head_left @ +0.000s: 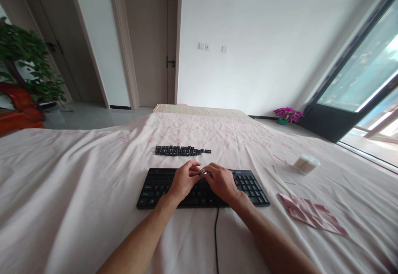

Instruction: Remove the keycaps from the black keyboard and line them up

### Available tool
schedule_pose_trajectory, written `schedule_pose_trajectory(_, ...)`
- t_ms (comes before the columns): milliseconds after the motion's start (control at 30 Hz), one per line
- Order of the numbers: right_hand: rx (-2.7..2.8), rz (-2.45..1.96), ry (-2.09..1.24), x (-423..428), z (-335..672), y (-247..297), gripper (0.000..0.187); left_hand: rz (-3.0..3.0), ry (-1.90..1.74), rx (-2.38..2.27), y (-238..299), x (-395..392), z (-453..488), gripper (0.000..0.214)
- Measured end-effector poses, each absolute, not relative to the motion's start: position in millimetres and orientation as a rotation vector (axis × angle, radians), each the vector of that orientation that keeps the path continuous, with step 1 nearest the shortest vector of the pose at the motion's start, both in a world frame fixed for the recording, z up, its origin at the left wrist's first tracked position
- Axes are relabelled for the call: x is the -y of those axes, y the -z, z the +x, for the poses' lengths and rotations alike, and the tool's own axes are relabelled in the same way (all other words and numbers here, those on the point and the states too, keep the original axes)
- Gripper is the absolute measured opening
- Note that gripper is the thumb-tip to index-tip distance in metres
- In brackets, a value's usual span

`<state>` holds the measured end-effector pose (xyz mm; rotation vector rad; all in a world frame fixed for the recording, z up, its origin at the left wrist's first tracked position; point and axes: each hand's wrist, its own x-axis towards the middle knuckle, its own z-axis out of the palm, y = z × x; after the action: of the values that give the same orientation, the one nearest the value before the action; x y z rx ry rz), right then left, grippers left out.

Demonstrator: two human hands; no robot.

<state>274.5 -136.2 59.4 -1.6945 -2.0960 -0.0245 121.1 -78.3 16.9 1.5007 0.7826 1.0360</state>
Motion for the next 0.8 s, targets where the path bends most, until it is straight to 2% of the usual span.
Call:
schedule_pose_trajectory(233,1.966,-1.784,-0.030,108,284,-64,0.025,1.545,-1.090,-0.934,-18,79,124,0.047)
schedule_pose_trajectory(533,1.805,-2.098,-0.085,13,292,-76,0.024,1.712,-1.018,-0.945,-22,81,122,0.031)
schedule_pose_trajectory(800,1.889,-2.156,-0.077,-20,291,-67,0.021,1.763,-0.996,-0.920,-26,82,120,0.027)
